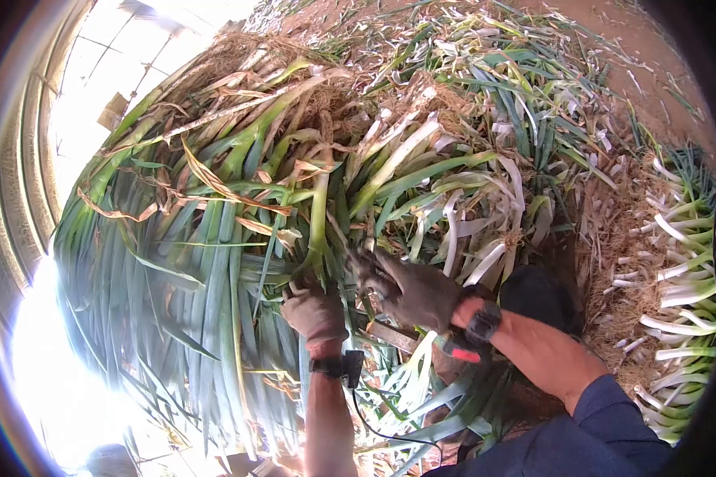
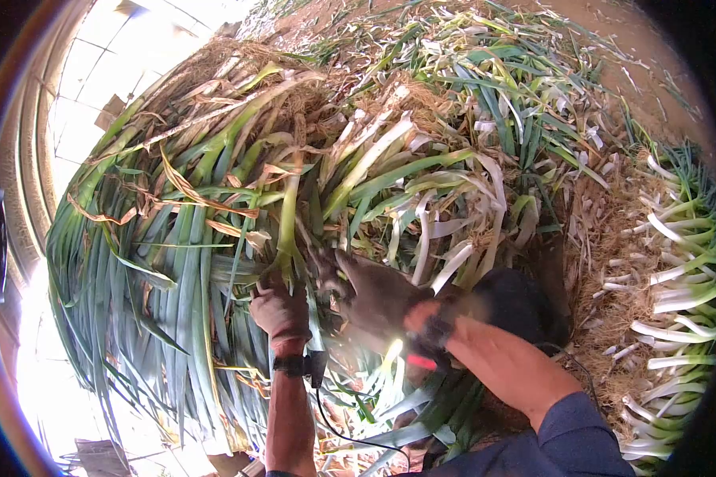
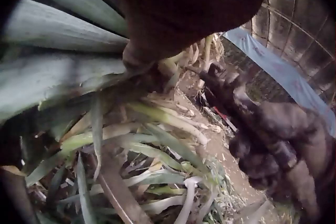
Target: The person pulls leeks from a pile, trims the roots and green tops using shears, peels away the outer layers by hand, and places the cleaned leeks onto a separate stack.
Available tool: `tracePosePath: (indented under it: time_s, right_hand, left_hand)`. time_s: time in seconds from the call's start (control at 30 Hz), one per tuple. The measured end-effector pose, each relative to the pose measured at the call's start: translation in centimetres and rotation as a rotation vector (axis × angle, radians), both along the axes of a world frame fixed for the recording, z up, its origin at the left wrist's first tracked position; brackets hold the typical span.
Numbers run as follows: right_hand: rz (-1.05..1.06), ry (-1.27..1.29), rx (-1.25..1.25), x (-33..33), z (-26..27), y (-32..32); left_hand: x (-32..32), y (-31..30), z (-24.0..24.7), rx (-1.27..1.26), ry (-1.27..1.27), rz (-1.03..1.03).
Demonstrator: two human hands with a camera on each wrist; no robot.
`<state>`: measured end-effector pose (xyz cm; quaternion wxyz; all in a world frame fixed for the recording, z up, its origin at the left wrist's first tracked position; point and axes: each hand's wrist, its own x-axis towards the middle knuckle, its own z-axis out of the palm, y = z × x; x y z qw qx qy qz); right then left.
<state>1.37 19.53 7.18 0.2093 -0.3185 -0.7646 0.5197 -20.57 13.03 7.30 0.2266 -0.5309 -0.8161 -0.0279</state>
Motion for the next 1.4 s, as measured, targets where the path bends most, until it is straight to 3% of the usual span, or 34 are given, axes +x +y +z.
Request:
tracePosePath:
  time_s: [0.13, 0.23, 0.37, 0.43, 0.5, 0.57, 0.6, 0.67, 0.73, 0.77, 1.0, 1.07, 1.17, 1.27, 1.37, 1.4]
  right_hand:
    - [-0.039, -0.219, -0.012, -1.7, 2.8, 5.8]
    - [-0.194, -0.176, 0.025, -1.6, 2.4, 6.9]
    - [0.004, -0.041, -0.005, 1.7, 0.7, 2.3]
    - [0.111, -0.173, -0.167, 4.1, 3.0, -1.5]
    - [0.236, -0.092, -0.299, 6.1, 3.8, -4.3]
    - [0.118, 0.113, 0.049, 5.5, -0.7, -7.1]
    - [0.088, 0.111, 0.059, 5.1, -0.6, -7.0]
    - [0.189, -0.168, -0.315, 4.9, 4.0, -4.0]
    - [0.031, -0.081, -0.081, 2.8, 1.0, -2.4]
    - [-0.050, -0.039, 0.037, 2.1, 0.5, -1.6]
    - [-0.078, -0.304, -0.034, 1.8, -0.5, 3.6]
    - [-0.135, -0.242, 0.059, 2.4, -1.1, 2.6]
    - [-0.191, -0.257, 0.057, 2.8, -0.7, 2.2]
    - [-0.188, -0.269, 0.055, 3.2, -0.8, 3.2]
    - [-0.161, -0.273, 0.052, 3.6, -1.1, 3.3]
    - [-0.159, -0.286, 0.060, 3.8, -1.2, 3.0]
  left_hand:
    - [0.2, 1.0, -0.6, -0.104, 0.040, 0.086]
    - [0.2, 1.5, -1.2, -0.136, 0.076, 0.101]
    - [-0.1, 2.1, -1.5, -0.134, -0.059, 0.060]
    - [0.0, 2.0, -1.7, -0.110, -0.124, 0.038]
    - [0.8, 1.5, -1.7, -0.081, -0.132, 0.025]
    - [1.6, 0.9, -1.3, -0.167, -0.136, 0.070]
    - [1.9, 0.5, -1.1, -0.210, -0.136, 0.094]
    - [2.4, -0.3, -0.8, -0.226, -0.155, 0.119]
    - [2.7, -1.2, -0.6, -0.224, -0.207, 0.112]
    - [3.1, -1.3, 0.0, -0.246, -0.267, 0.117]
    - [6.8, -1.7, 4.3, -0.389, -0.679, 0.210]
    - [7.3, -2.1, 4.1, -0.367, -0.777, 0.204]
    - [7.1, -4.6, 1.6, -0.143, -1.168, 0.051]
    - [7.9, -7.8, 1.4, -0.144, -1.128, -0.196]
    - [8.5, -10.8, -0.3, 0.239, -2.220, 0.150]
    - [9.4, -11.8, -0.6, 0.162, -2.074, 0.064]
